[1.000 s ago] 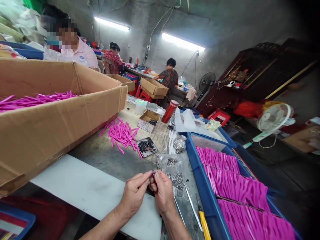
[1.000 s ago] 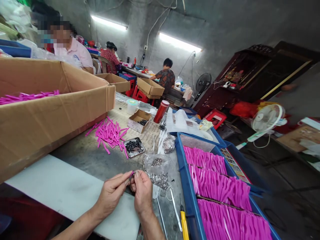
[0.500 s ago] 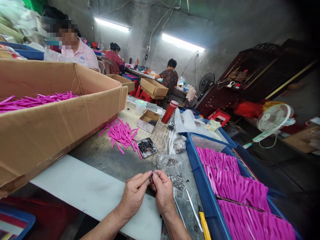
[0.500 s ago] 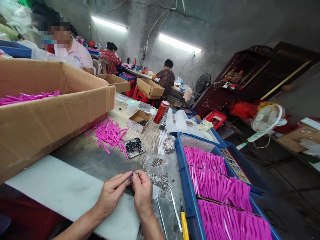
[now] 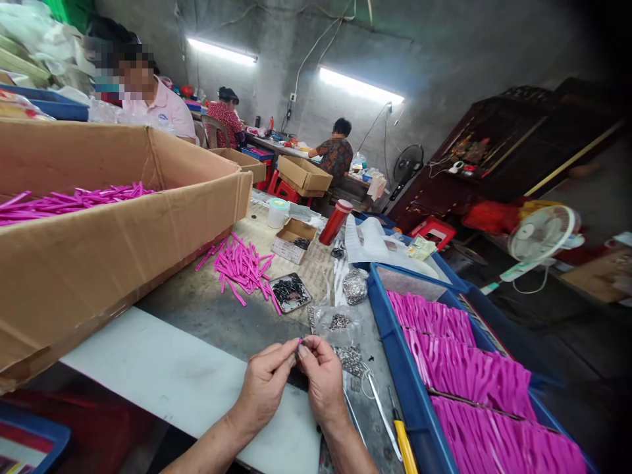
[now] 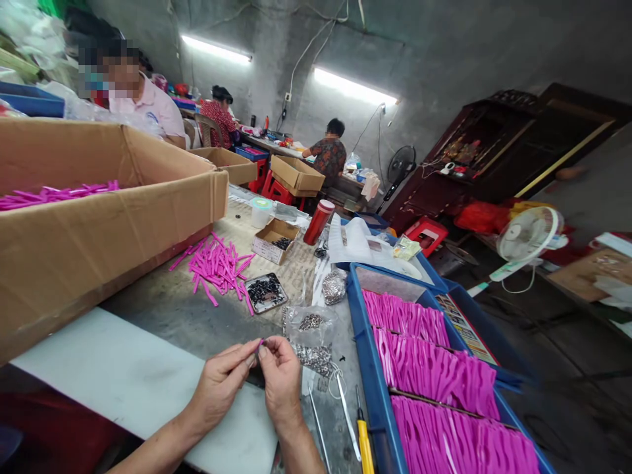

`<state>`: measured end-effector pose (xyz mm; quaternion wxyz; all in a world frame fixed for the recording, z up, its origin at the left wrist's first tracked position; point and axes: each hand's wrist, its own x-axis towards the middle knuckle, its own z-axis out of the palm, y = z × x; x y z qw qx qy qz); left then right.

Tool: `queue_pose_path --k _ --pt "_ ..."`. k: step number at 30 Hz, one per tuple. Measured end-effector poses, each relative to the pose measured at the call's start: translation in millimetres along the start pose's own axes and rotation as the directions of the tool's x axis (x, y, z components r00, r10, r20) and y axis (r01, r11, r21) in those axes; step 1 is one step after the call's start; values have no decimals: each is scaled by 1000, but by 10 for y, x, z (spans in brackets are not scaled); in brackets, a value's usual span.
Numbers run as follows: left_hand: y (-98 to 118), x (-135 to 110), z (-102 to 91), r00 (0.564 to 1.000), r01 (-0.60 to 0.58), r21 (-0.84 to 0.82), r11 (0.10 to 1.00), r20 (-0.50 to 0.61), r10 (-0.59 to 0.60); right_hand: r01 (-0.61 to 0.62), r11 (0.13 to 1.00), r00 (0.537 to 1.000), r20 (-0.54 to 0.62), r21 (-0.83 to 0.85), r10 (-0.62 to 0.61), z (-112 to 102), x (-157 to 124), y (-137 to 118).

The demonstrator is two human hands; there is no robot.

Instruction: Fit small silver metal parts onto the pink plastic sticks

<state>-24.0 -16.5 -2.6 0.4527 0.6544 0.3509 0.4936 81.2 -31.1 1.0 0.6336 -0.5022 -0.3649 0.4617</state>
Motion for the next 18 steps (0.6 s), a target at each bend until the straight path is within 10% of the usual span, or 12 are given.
queue_pose_path --k 18 --pt "26 16 4 1000 -19 -34 999 -7 19 -81 989 992 107 126 67 -10 11 38"
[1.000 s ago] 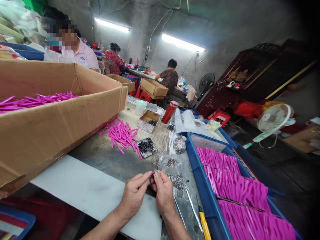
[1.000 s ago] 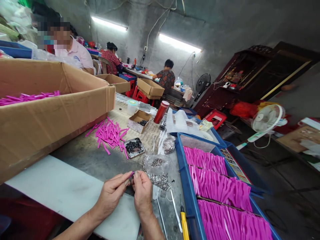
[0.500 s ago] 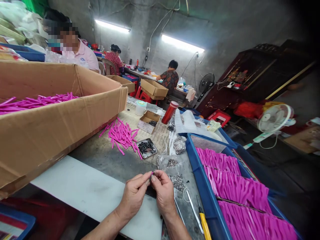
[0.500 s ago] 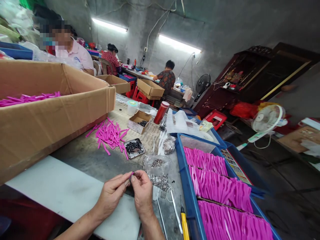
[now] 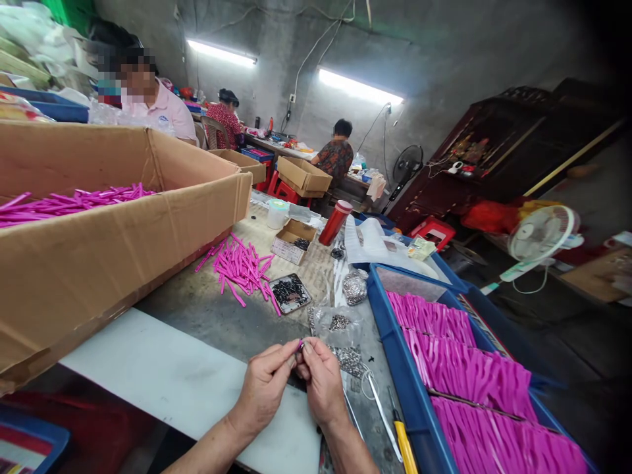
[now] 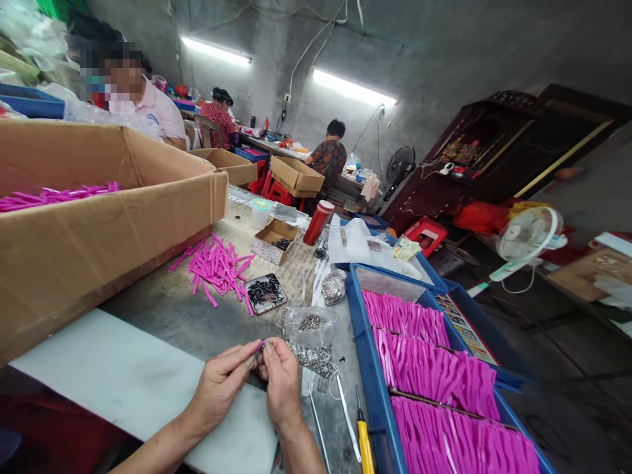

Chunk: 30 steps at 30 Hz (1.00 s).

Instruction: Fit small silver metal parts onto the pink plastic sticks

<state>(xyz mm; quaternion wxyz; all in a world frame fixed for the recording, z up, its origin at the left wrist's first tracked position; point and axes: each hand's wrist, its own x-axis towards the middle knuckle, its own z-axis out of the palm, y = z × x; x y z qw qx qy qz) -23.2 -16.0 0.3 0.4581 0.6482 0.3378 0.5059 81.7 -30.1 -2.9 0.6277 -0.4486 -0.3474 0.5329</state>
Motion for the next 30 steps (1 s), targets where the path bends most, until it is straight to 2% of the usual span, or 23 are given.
queue_pose_path --k 6,15,18,22,30 --pt "13 -5 7 1000 18 -29 999 4 -18 -64 984 997 41 165 59 42 -7 -24" --pt "1 3 13 1000 7 7 1000 -2 -7 -68 974 997 59 215 57 49 2 8" --pt "-5 8 21 1000 4 17 1000 -4 -4 -41 984 998 45 174 34 32 7 25" --pt "-18 8 28 1000 1 44 999 -2 -1 23 999 1000 -5 33 -23 17 3 38" --pt "-15 25 24 1000 -26 106 994 6 25 116 979 991 -41 -169 -125 19 -28 39"
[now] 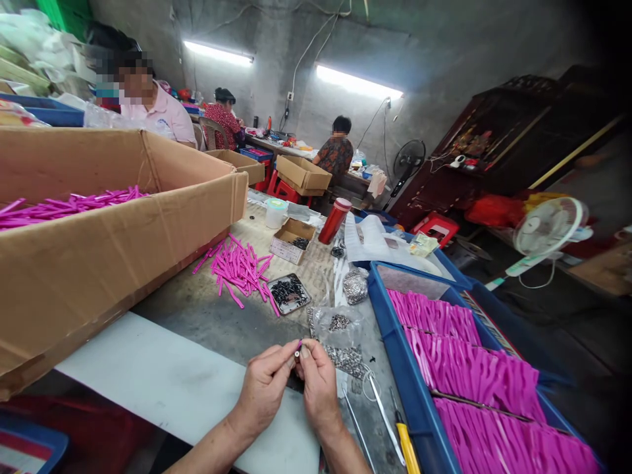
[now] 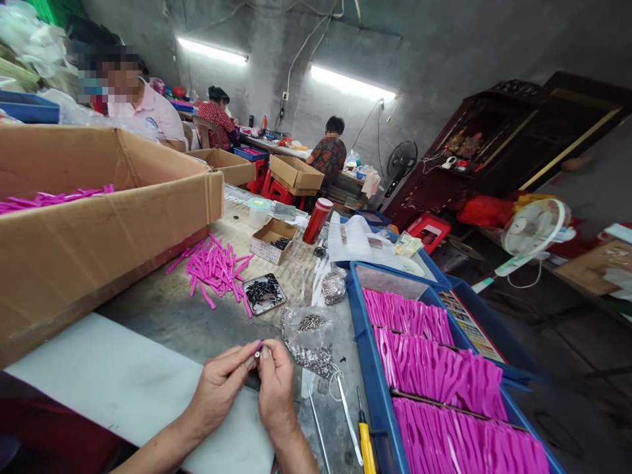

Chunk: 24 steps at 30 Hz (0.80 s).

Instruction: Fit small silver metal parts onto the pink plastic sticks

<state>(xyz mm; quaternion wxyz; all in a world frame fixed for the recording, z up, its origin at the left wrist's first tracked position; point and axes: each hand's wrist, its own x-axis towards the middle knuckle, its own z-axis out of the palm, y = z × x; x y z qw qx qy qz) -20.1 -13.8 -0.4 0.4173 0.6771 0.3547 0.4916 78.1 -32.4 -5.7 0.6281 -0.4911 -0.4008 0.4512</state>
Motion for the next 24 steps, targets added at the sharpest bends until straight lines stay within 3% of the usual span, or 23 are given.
queue_pose_path --k 8,13,16,19,21,24 --pt "-19 28 37 997 69 -55 996 -35 -71 -139 972 990 12 187 140 4 86 32" --pt "-80 17 22 967 199 -170 965 -126 -221 -119 993 989 -93 -5 118 -113 186 -23" --pt "-110 23 1 933 248 -257 934 -195 -301 -96 974 994 -68 -205 84 -203 229 -86" --pt "-133 34 -18 901 268 -324 907 -251 -355 30 865 1000 16 -501 -26 -230 244 -143" --pt "-141 37 -29 888 273 -350 896 -266 -374 144 723 989 121 -676 -84 -205 244 -158" --pt "-144 32 -40 888 272 -359 893 -263 -376 290 517 951 304 -805 -60 -136 249 -145"
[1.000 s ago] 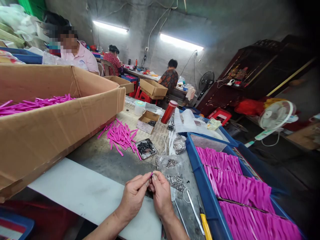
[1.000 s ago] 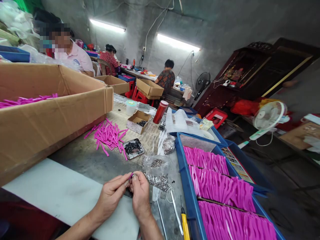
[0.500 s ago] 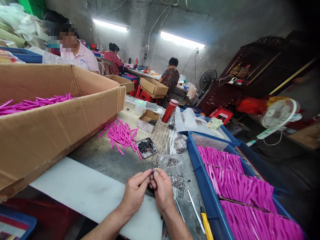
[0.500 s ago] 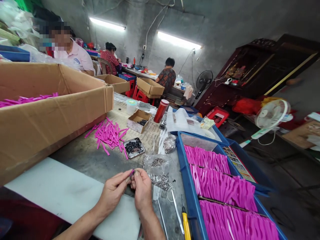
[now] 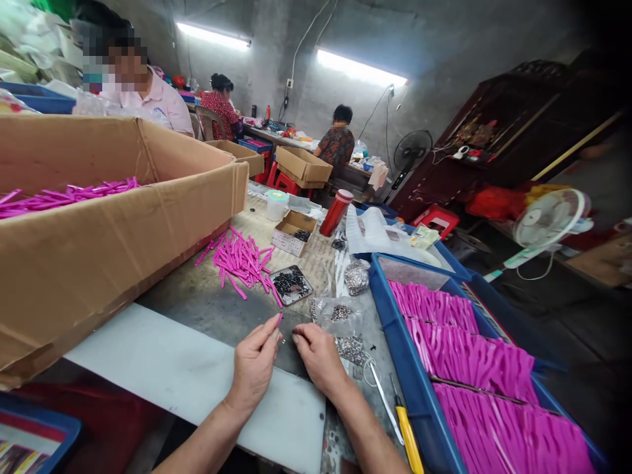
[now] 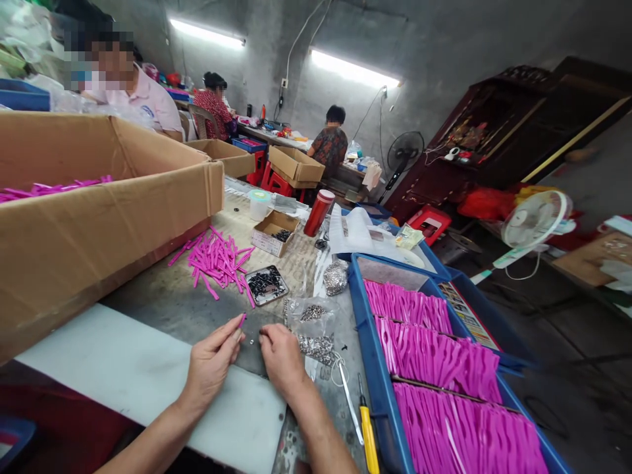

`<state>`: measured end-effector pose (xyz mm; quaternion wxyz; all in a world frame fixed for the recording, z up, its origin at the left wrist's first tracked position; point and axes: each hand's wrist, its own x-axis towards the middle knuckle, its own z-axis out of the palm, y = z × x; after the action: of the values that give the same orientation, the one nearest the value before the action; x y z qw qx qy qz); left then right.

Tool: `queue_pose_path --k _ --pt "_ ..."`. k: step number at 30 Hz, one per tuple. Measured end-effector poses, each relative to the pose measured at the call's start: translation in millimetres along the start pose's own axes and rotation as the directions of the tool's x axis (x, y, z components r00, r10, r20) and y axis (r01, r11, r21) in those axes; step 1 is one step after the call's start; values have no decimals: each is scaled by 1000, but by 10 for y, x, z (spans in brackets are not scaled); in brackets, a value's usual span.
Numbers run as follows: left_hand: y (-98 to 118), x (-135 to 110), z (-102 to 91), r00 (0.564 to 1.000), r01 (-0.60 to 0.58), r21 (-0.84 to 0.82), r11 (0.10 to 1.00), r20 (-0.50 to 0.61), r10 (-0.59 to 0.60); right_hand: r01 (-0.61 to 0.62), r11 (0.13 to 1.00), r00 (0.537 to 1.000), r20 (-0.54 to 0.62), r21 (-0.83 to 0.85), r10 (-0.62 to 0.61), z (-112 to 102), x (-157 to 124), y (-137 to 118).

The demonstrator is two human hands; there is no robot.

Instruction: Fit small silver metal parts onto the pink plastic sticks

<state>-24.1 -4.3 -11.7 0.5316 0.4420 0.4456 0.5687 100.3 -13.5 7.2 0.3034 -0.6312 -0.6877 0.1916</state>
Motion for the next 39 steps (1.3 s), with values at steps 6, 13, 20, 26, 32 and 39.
queue_pose_path --k 6,13,20,26,32,39 --pt "16 -10 -18 1000 -16 25 1000 8 16 147 946 973 214 -288 -86 69 58 -36" --pt "23 -16 -11 999 -30 38 999 27 29 245 864 947 300 -439 -115 115 94 -36" --pt "-5 -20 -20 999 -15 29 999 30 14 251 854 937 336 -457 -95 129 94 -33" --pt "10 -24 -17 999 -30 43 999 37 29 250 859 943 314 -446 -111 132 66 -22" --pt "10 -16 -12 999 -35 28 999 21 35 178 917 964 249 -357 -90 112 93 -17" --pt "23 -23 -4 1000 -31 8 999 -2 31 145 953 969 234 -266 -82 46 135 17"
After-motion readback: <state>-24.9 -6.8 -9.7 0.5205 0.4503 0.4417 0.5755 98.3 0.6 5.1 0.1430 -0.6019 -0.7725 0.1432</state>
